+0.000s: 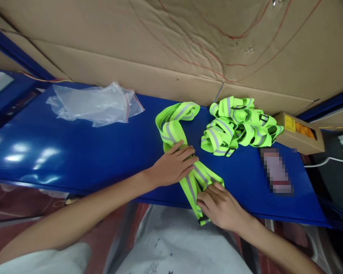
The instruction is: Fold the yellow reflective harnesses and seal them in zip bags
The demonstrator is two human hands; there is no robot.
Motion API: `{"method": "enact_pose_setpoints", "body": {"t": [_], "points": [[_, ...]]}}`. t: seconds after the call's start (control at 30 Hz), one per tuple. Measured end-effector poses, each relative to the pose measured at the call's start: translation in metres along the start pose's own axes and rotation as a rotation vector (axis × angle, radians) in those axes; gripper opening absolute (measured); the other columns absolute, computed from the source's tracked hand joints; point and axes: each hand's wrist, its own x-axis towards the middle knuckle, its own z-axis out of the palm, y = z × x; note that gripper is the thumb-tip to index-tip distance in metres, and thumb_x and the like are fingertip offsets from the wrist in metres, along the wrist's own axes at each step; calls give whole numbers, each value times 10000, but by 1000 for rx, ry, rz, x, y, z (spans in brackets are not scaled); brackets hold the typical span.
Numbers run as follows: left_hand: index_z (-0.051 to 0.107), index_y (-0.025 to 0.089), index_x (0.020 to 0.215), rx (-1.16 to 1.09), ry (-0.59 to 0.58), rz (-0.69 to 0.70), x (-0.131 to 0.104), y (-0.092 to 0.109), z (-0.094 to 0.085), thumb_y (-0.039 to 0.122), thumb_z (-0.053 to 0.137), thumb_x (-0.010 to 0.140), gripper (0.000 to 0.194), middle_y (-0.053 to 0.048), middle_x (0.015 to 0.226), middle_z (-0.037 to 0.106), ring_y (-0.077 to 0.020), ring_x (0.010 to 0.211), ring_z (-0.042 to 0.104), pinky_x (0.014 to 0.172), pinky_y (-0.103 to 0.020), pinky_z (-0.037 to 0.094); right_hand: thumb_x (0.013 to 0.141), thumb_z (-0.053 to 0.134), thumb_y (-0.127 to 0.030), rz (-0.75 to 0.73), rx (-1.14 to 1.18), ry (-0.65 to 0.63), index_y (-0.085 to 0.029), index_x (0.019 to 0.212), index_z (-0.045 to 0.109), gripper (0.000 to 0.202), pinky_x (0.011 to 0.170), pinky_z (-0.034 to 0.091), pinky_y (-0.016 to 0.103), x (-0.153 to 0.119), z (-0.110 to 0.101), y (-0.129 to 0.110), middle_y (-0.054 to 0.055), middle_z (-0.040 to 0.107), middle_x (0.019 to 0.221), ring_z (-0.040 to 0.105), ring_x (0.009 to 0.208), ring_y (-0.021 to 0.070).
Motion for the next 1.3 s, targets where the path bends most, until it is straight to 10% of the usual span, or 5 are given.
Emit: {"method": "enact_pose_setpoints", "body": {"t": [0.37,0.57,0.93,1.03,1.3], "points": [[631,280,1378,104,54,48,-5,-29,-6,360,538,1033,366,-115,1435,595,-329,1442,475,1215,-572,330,966,539,-661,-77,-28,-192,-103,1606,337,873,1219,402,528,-17,-4,4,133,470,1602,415,1492,292],[668,214,1250,29,12,141,-1,-37,-8,329,521,1033,287,-138,1372,615,-311,1430,484,1217,-557,320,1000,460,-78,-107,-127,-147,-99,1584,387,589,1215,444,505,-29,2,1,105,479,1597,446,1484,271],[634,192,1311,170,-45,159,6,11,-10,85,439,986,394,-109,1542,518,-276,1488,420,1279,-582,231,1025,488,-107,-146,-116,-94,-107,1496,519,472,1229,444,475,-28,-2,-3,93,599,1495,503,1443,235],[619,148,1348,33,-29,277,7,11,2,60,430,978,424,-105,1394,641,-221,1289,598,1159,-372,421,1022,479,-101,-150,-123,-81,-95,1480,537,462,1213,462,474,-29,-1,-5,100,619,1471,525,1418,247],[658,160,1035,7,-31,253,11,3,1,300,457,1030,245,-93,995,652,-238,929,581,947,-404,423,1042,418,-104,-196,-155,-51,-97,1431,587,424,1144,485,443,-34,-2,-9,98,665,1409,578,1324,235]]}}
